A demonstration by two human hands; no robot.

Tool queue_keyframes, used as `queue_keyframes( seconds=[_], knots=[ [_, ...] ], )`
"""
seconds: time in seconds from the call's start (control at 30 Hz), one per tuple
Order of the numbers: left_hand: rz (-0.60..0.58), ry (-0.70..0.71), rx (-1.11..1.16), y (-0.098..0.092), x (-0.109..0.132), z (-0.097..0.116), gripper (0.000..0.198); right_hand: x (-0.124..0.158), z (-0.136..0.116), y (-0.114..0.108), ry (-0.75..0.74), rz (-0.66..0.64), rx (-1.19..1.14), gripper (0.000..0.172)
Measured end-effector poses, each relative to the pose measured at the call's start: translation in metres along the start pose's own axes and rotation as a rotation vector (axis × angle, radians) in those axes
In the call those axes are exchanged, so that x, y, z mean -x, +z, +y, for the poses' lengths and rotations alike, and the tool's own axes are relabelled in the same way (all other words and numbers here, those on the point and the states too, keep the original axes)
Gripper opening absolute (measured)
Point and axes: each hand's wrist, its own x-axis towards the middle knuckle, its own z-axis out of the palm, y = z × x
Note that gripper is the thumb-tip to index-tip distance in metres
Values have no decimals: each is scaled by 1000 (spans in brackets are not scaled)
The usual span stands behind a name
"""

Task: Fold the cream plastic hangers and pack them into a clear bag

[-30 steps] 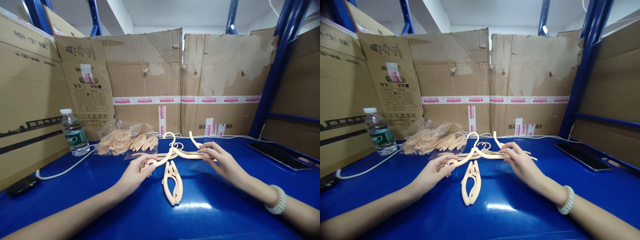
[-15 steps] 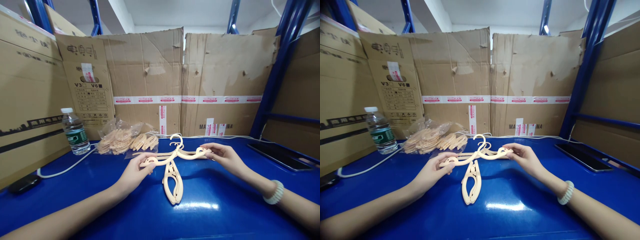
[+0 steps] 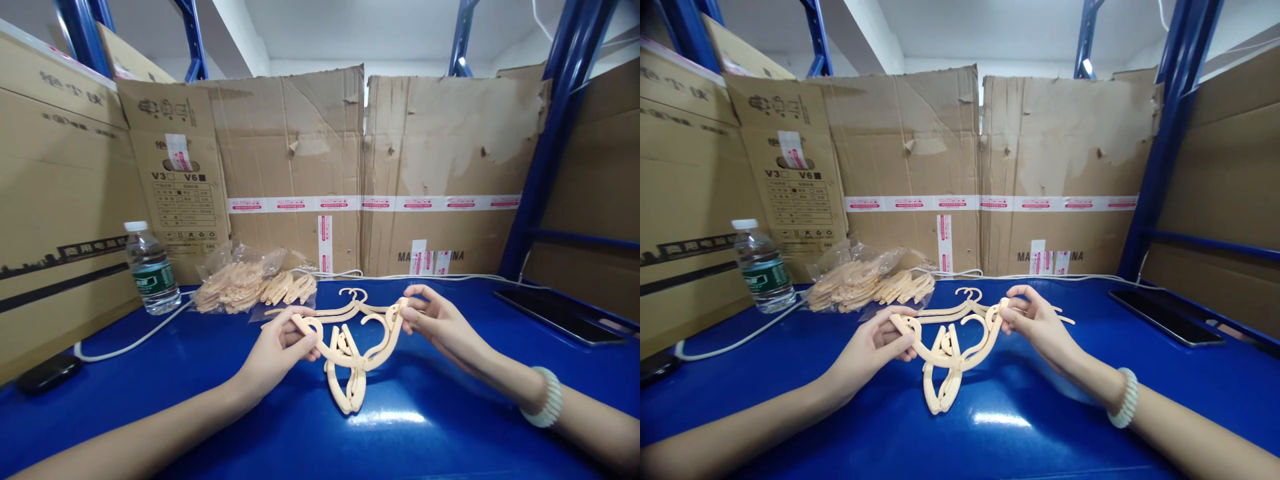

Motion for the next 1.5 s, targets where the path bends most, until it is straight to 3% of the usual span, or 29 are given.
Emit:
queue_keyframes(
  seconds=[0.07,0.27,0.43,0.53,0.67,0.87,1.0,1.13,1.27,1.5],
  knots=[
    [-25,21,-10,2,0,-2,47,2,1,6,-10,-47,7,40],
    [-39,39,-11,3,-2,-6,46,11,4,13,-30,-362,230,26],
    [-34,38,80,2,-1,-6,52,17,-2,14,-7,-517,299,40],
    [-80,76,102,1,1,-6,41,18,-4,14,19,-545,273,46],
    [-248,172,9,1,6,-4,27,18,-2,13,26,-543,241,50],
    [-487,107,46,3,12,2,51,20,-4,17,2,-605,154,54],
    [-505,56,132,1,10,1,61,19,-5,18,-33,-624,82,57],
    [-491,84,188,-1,8,-1,62,20,-6,15,-93,-572,186,51],
    [-518,110,76,-1,10,-2,63,23,-8,11,-48,-612,238,51],
    [-575,326,-223,-5,13,0,71,20,-13,6,94,-716,209,45]
  ],
)
